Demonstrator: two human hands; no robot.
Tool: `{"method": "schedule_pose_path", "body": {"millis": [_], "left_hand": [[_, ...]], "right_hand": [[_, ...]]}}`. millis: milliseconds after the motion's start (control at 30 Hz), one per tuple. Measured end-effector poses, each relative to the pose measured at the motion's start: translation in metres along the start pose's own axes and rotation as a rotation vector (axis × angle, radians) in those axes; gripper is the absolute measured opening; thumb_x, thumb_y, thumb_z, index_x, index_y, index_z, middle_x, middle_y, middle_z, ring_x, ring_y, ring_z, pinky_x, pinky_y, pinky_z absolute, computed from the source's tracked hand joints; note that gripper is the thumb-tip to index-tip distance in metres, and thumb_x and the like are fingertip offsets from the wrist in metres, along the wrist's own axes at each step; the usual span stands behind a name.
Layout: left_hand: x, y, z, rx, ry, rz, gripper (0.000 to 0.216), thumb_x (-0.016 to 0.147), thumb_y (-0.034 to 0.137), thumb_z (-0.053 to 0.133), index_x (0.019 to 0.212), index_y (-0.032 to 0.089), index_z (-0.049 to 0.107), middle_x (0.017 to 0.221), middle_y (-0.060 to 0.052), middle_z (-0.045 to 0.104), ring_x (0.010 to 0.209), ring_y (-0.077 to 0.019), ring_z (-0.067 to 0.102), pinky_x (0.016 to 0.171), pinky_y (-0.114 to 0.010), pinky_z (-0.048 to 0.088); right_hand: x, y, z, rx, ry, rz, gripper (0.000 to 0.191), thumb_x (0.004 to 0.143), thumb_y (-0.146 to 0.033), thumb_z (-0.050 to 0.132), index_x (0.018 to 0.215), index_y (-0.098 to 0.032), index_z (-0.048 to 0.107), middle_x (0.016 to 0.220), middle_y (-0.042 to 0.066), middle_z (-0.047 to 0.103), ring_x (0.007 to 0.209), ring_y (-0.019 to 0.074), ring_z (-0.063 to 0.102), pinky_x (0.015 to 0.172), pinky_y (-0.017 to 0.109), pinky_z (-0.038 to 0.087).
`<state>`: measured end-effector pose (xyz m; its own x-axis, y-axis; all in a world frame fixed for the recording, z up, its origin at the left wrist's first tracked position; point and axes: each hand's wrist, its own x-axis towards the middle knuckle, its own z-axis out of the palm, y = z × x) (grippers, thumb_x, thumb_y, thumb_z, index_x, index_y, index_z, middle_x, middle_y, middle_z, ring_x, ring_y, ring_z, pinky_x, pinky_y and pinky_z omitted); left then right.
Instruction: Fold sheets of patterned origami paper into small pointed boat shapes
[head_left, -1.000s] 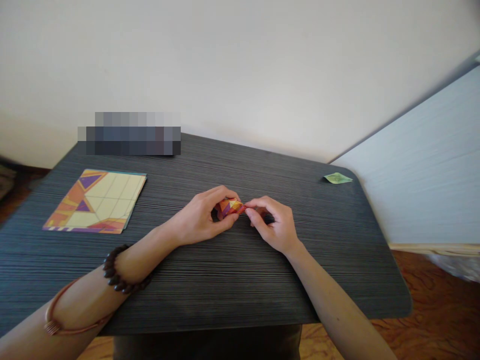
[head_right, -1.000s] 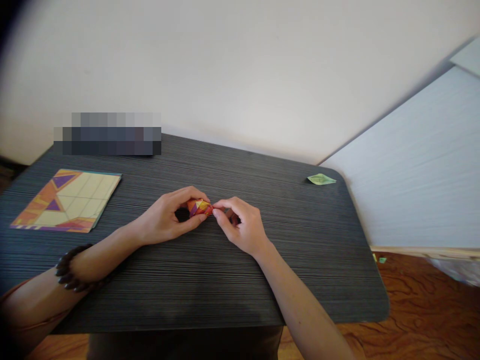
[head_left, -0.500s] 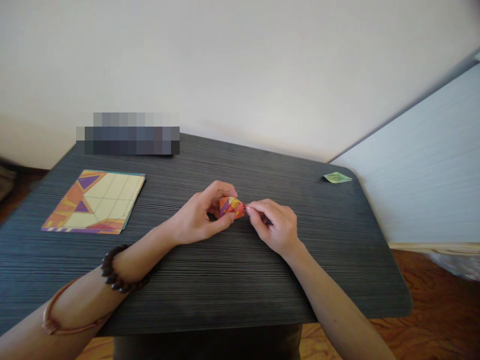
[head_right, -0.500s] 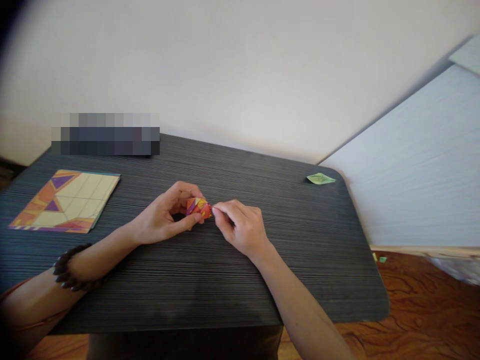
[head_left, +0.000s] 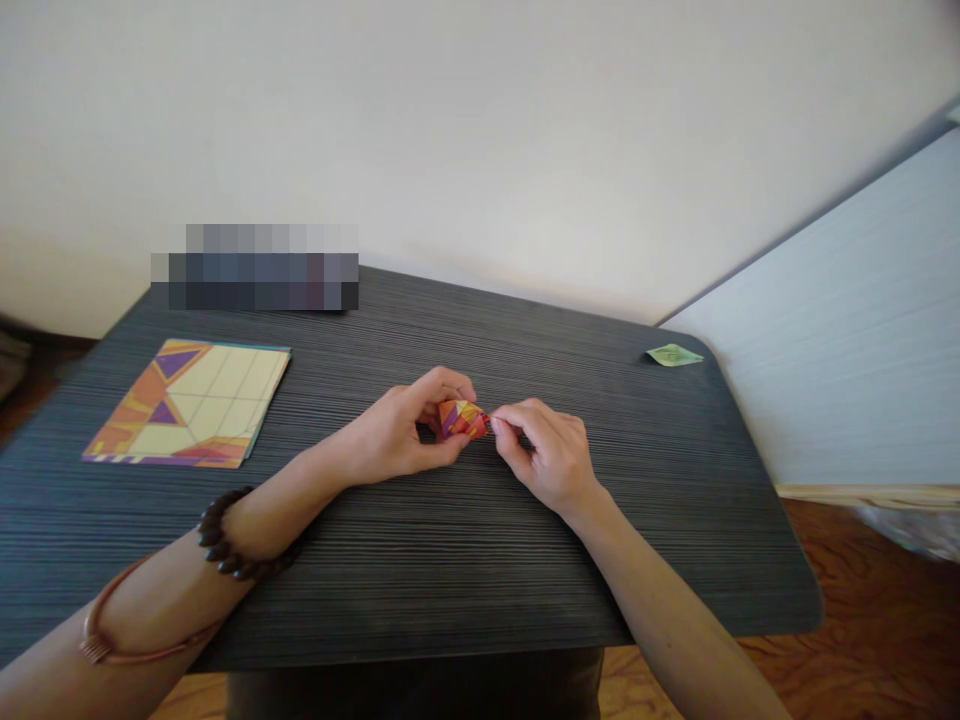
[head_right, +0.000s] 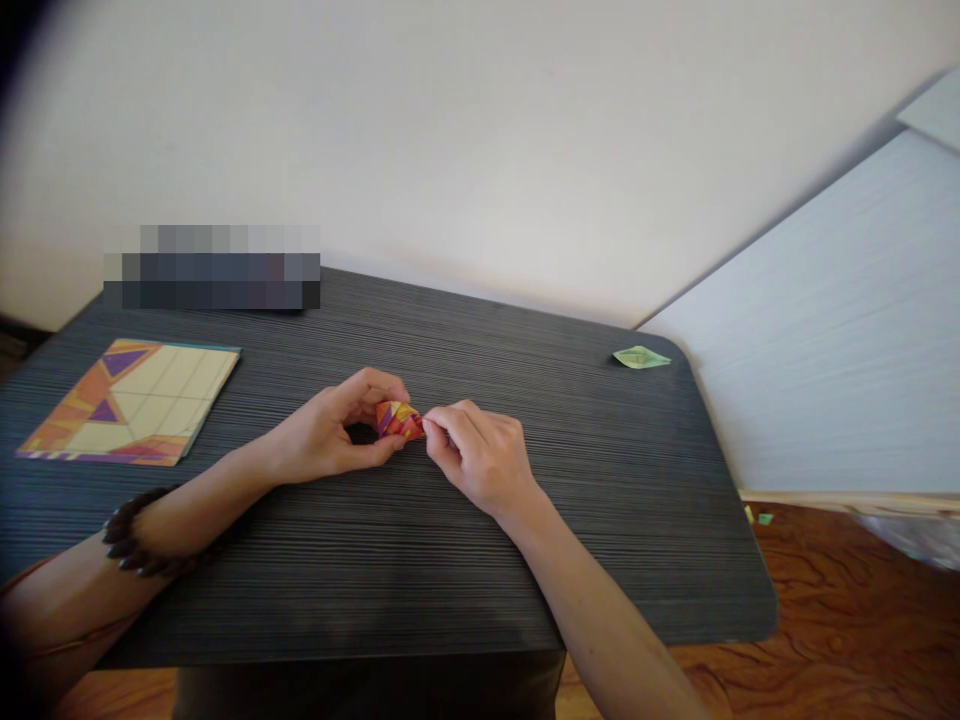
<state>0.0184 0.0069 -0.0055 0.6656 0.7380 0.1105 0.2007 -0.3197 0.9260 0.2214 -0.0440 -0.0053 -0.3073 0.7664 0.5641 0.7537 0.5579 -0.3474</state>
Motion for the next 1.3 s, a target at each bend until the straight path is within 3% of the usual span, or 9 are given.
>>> {"method": "schedule_pose_path", "body": {"millis": [233,533,867,1067,1300], "left_hand": [[0.0005,0.0036,-0.0009,-0.261,-0.062,-0.033,0.035,0.078,0.018,0.062,0.105,0.02,0.039,0.083,0.001,0.061,0.073,-0.0105,0.061,0.067,-0.025,0.051],[0.0006,0.0018,-0.0017,-0.356,-0.132,-0.052,0.038,0.077,0.015,0.063,0.105,0.021,0.038,0.089,0.0,0.061,0.072,-0.0094,0.059,0.067,-0.025,0.05],[-0.0002,0.0017,-0.0008,-0.273,-0.108,0.015,0.035,0.079,0.017,0.061,0.106,0.02,0.04,0.089,-0.002,0.062,0.077,-0.0115,0.061,0.07,-0.027,0.052],[0.0012,0.0053,-0.0016,-0.139,-0.085,0.032,0.013,0.081,0.023,0.06,0.092,0.015,0.056,0.11,-0.009,0.058,0.09,-0.0156,0.061,0.078,-0.031,0.054],[0.0029,0.006,-0.0017,-0.13,0.0,0.002,0.015,0.082,0.026,0.061,0.091,0.015,0.062,0.112,-0.01,0.06,0.098,-0.0189,0.061,0.08,-0.031,0.054]], "right_hand": [[0.0001,-0.002,-0.0036,0.079,-0.058,0.002,0.014,0.084,-0.017,0.055,0.097,-0.018,0.06,0.086,0.001,0.068,0.062,0.0076,0.06,0.055,0.02,0.045],[-0.0014,0.0015,-0.0002,0.056,-0.043,-0.032,0.014,0.087,-0.017,0.051,0.097,-0.02,0.06,0.089,0.003,0.07,0.071,0.0112,0.064,0.063,0.023,0.049],[-0.0011,-0.0019,0.0009,0.023,-0.006,0.007,0.01,0.086,-0.019,0.051,0.088,-0.019,0.061,0.072,0.0,0.066,0.053,0.007,0.055,0.051,0.02,0.041],[-0.0013,-0.0025,0.0011,-0.003,0.036,-0.001,0.009,0.084,-0.017,0.054,0.087,-0.02,0.062,0.07,-0.001,0.067,0.054,0.0077,0.057,0.054,0.021,0.042],[-0.0038,-0.0027,0.0023,-0.023,0.035,0.015,0.01,0.084,-0.018,0.055,0.088,-0.021,0.063,0.073,-0.001,0.069,0.056,0.0083,0.059,0.057,0.022,0.044]]}}
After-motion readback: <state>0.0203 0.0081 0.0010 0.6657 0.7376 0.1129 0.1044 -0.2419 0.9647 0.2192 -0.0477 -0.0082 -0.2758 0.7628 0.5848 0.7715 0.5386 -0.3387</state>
